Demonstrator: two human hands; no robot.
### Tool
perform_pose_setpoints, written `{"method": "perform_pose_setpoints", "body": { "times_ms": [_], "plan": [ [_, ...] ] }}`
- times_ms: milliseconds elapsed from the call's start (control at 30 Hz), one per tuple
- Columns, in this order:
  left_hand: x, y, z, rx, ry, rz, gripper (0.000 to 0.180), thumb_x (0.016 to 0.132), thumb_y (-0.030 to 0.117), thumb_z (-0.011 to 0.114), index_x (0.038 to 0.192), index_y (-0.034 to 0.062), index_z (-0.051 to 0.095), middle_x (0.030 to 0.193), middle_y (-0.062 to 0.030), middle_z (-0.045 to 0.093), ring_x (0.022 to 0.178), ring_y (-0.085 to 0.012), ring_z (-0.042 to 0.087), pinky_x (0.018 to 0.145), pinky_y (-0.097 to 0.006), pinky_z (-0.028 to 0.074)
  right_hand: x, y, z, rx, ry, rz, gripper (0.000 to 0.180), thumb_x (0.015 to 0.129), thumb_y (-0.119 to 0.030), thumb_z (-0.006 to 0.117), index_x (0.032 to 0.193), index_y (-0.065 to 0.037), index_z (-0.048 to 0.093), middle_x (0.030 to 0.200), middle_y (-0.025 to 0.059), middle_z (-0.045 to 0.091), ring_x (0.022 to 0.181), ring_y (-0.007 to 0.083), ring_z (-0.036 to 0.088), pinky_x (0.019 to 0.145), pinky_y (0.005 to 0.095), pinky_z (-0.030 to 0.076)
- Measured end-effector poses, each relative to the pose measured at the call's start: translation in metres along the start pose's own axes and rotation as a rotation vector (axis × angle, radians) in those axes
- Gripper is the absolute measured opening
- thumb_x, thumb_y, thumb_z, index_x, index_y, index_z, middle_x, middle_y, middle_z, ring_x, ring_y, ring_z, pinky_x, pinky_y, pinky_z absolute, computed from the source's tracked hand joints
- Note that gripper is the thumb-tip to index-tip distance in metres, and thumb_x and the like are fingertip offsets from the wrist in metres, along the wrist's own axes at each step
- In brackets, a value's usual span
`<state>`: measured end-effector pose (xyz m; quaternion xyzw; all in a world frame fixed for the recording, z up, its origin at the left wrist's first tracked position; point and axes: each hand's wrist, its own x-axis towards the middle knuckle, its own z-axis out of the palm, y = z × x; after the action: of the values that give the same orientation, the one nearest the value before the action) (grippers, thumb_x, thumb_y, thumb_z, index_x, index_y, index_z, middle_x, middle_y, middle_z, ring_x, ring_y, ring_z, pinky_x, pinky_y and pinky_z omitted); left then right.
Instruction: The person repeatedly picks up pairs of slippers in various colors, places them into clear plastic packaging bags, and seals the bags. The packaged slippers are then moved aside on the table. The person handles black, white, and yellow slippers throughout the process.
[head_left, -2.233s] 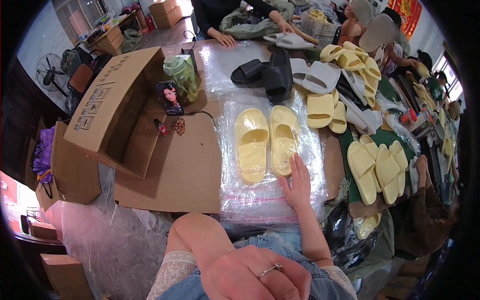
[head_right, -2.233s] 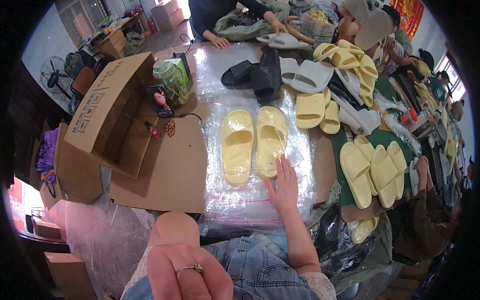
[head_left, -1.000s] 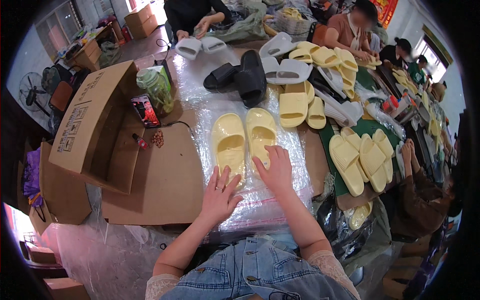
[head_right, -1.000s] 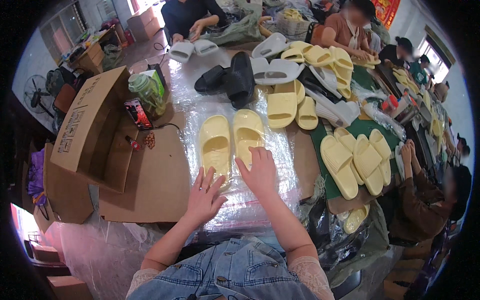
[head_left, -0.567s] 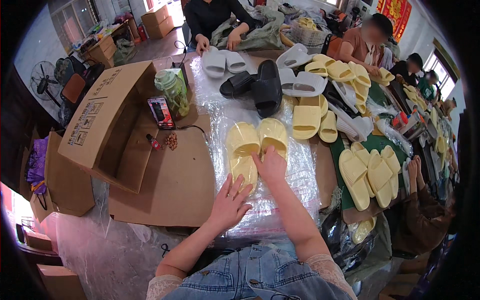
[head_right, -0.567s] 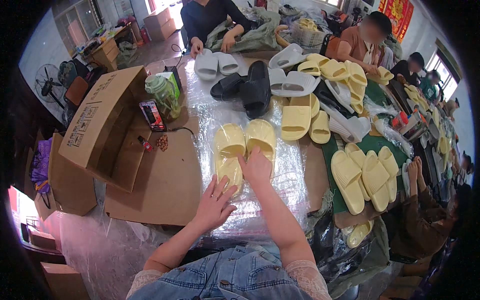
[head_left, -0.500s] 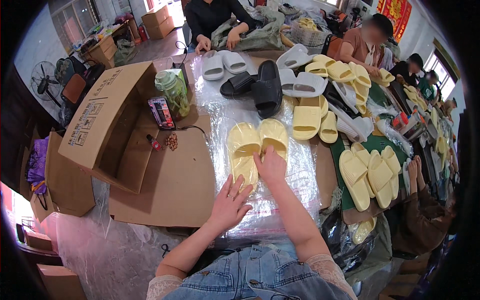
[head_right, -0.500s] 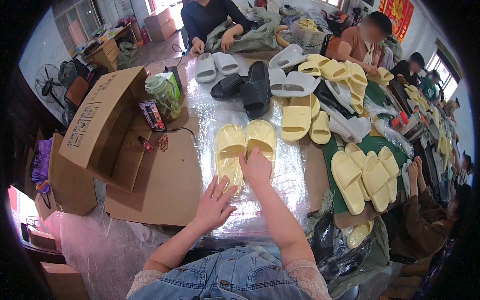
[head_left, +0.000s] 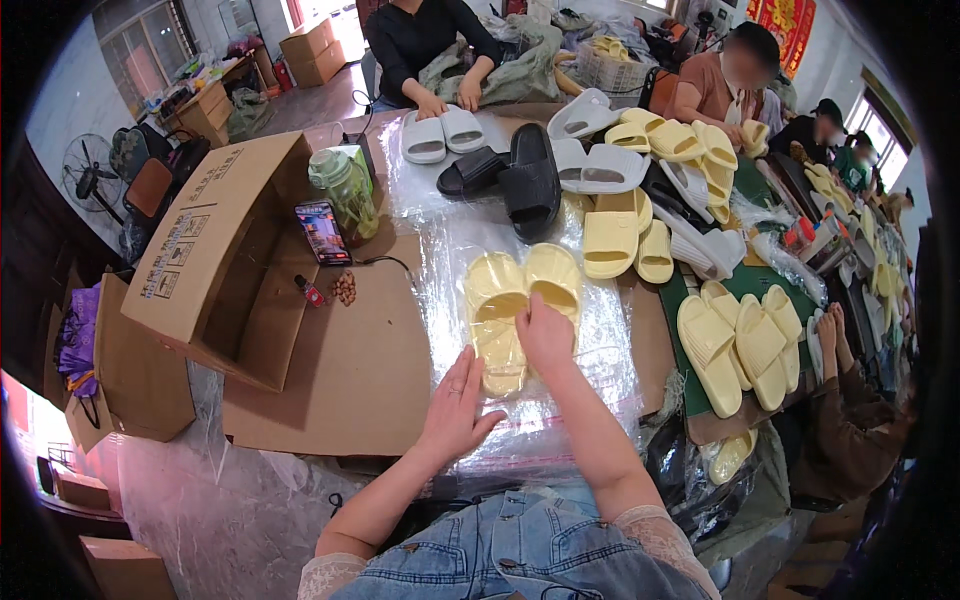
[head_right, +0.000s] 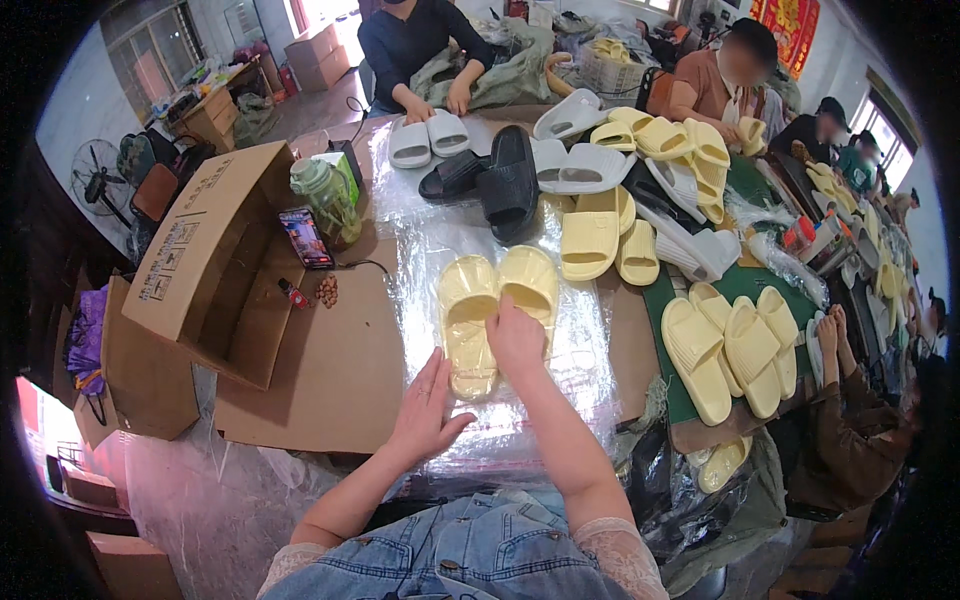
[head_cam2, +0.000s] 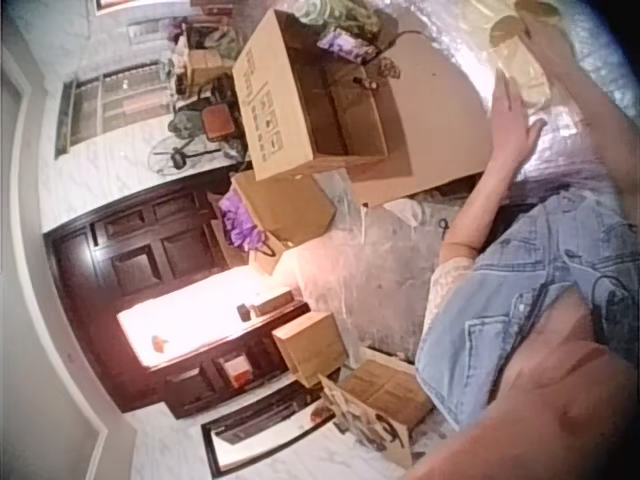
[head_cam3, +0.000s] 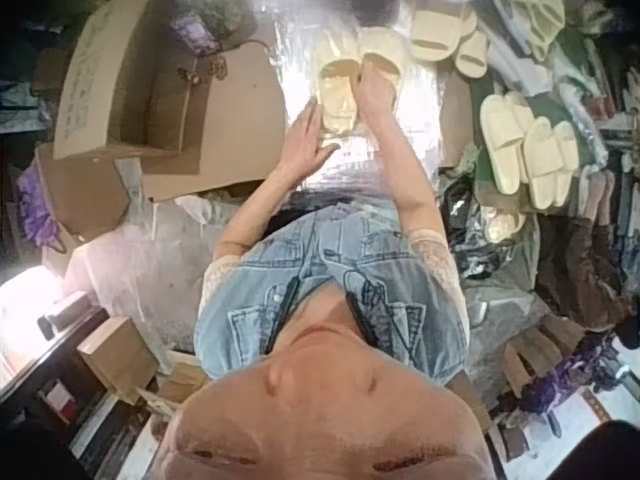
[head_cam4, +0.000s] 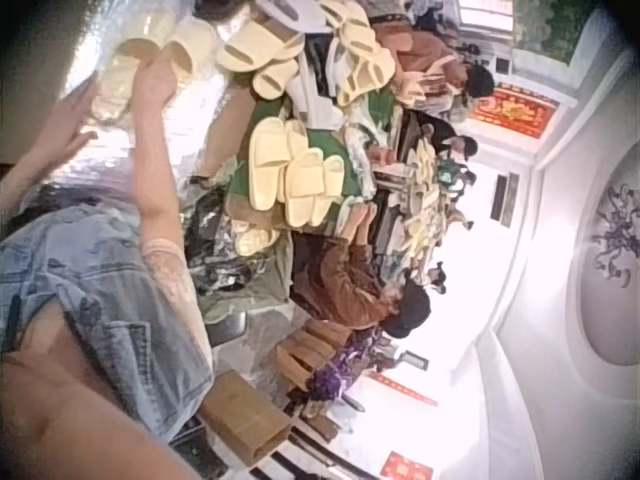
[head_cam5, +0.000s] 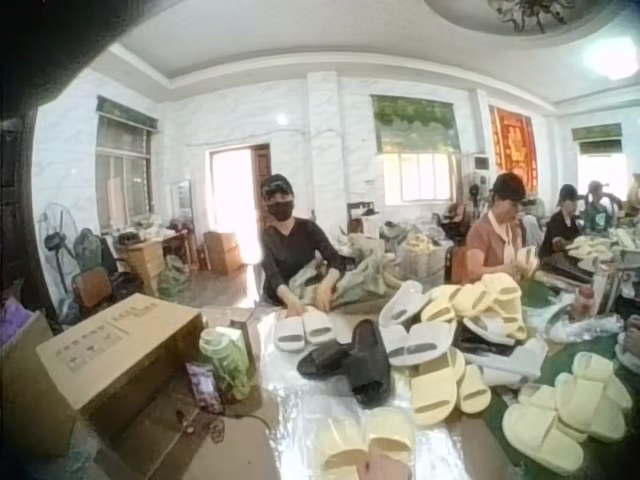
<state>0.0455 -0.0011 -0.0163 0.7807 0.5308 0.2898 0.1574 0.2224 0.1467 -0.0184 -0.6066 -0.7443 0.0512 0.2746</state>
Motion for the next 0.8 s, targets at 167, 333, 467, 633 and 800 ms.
{"method": "perform_pose_setpoints", "body": {
  "times_ms": [167, 333, 467, 633, 800],
  "plan": [
    [0.001, 0.003, 0.0, 0.098, -0.017, -0.066, 0.108, 0.078, 0.054, 0.078, 0.155, -0.002, 0.027, 0.162, -0.0271, 0.025, 0.148, -0.0441, 0.03, 0.119, -0.05, 0.031, -0.032, 0.022, -0.031, 0.012, -0.048, 0.046, 0.02, 0.094, -0.024, 0.059, 0.096, -0.004, 0.056, 0.072, 0.0197, 0.066, 0.066, 0.0409, 0.067, 0.062, 0.0527, 0.053],
    [-0.002, 0.002, 0.003, 0.166, -0.108, -0.059, 0.107, 0.072, 0.057, 0.081, 0.153, 0.0022, 0.037, 0.161, -0.024, 0.03, 0.148, -0.043, 0.03, 0.118, -0.051, 0.032, -0.059, 0.033, -0.065, 0.112, -0.121, 0.177, 0.025, 0.094, -0.028, 0.064, 0.097, -0.005, 0.057, 0.078, 0.0195, 0.068, 0.072, 0.041, 0.068, 0.068, 0.0514, 0.053],
    [0.0, 0.002, 0.003, 0.15, -0.102, -0.038, 0.101, 0.072, 0.057, 0.081, 0.15, 0.0042, 0.043, 0.161, -0.0245, 0.03, 0.148, -0.0426, 0.03, 0.117, -0.052, 0.033, -0.069, 0.038, -0.062, 0.01, 0.067, 0.167, 0.044, 0.093, -0.04, 0.069, 0.106, 0.0, 0.056, 0.091, 0.0216, 0.071, 0.081, 0.0428, 0.069, 0.073, 0.0502, 0.054],
    [0.001, 0.003, 0.001, 0.166, -0.096, -0.04, 0.1, 0.074, 0.06, 0.078, 0.149, 0.0029, 0.044, 0.161, -0.0256, 0.031, 0.149, -0.0424, 0.029, 0.118, -0.053, 0.03, -0.041, 0.021, -0.058, -0.055, -0.169, 0.294, 0.043, 0.093, -0.038, 0.068, 0.103, 0.001, 0.052, 0.078, 0.0235, 0.068, 0.074, 0.043, 0.069, 0.067, 0.0517, 0.055],
    [0.002, 0.006, 0.0, 0.19, -0.133, -0.078, 0.102, 0.072, 0.063, 0.078, 0.147, -0.0002, 0.047, 0.159, -0.0273, 0.032, 0.149, -0.0436, 0.028, 0.119, -0.052, 0.028, -0.039, 0.026, -0.046, -0.069, -0.128, 0.14, 0.025, 0.097, -0.027, 0.057, 0.099, -0.003, 0.053, 0.075, 0.0221, 0.068, 0.067, 0.0423, 0.068, 0.062, 0.0536, 0.054]
  ]
}}
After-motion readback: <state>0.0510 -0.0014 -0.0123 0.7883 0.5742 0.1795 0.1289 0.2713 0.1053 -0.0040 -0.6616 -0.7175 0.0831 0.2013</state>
